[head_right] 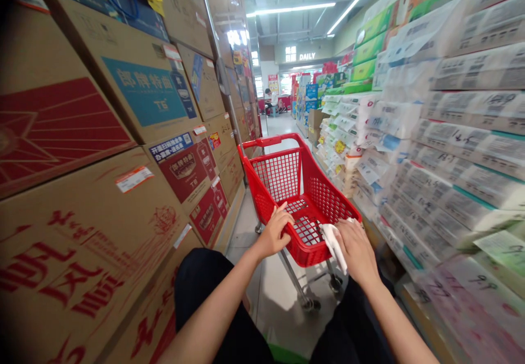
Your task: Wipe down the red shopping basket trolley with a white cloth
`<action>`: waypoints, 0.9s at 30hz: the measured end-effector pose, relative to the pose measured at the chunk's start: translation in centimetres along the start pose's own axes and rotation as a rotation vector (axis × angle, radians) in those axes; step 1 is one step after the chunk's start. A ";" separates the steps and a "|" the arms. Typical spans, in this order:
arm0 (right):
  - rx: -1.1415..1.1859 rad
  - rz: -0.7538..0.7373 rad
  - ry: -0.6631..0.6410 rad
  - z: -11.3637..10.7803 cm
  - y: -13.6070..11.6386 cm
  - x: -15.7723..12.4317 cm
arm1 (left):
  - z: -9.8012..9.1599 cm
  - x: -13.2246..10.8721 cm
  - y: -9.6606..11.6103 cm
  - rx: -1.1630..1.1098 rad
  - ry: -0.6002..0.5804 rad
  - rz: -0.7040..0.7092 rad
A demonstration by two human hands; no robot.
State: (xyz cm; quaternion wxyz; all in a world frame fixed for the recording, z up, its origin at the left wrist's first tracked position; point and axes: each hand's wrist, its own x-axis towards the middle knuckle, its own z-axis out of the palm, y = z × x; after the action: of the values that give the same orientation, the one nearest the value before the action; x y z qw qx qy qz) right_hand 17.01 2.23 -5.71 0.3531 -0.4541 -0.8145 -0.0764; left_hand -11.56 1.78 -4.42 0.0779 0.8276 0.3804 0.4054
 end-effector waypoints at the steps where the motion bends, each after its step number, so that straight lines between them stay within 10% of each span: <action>1: -0.021 0.008 -0.009 0.1 -0.9 0.1 | 0.1 0.1 0.1 0.008 0.010 -0.008; 8: -0.112 -0.108 -0.075 1.2 -9.4 0.5 | 0.0 0.1 -0.1 0.003 0.041 -0.008; 18: -0.106 -0.145 -0.063 -0.1 -1.9 0.3 | -1.3 0.4 -0.3 -0.008 -0.030 -0.009; 27: -0.207 -0.015 -0.003 1.0 -4.7 0.7 | 1.2 0.2 5.5 0.279 -0.109 -0.016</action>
State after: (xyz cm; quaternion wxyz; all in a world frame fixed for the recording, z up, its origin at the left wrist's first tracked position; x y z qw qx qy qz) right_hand 12.52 0.47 -5.10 0.3024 -0.4821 -0.8062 -0.1619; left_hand -7.50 -1.76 -2.70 -0.0141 0.8481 0.4349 0.3025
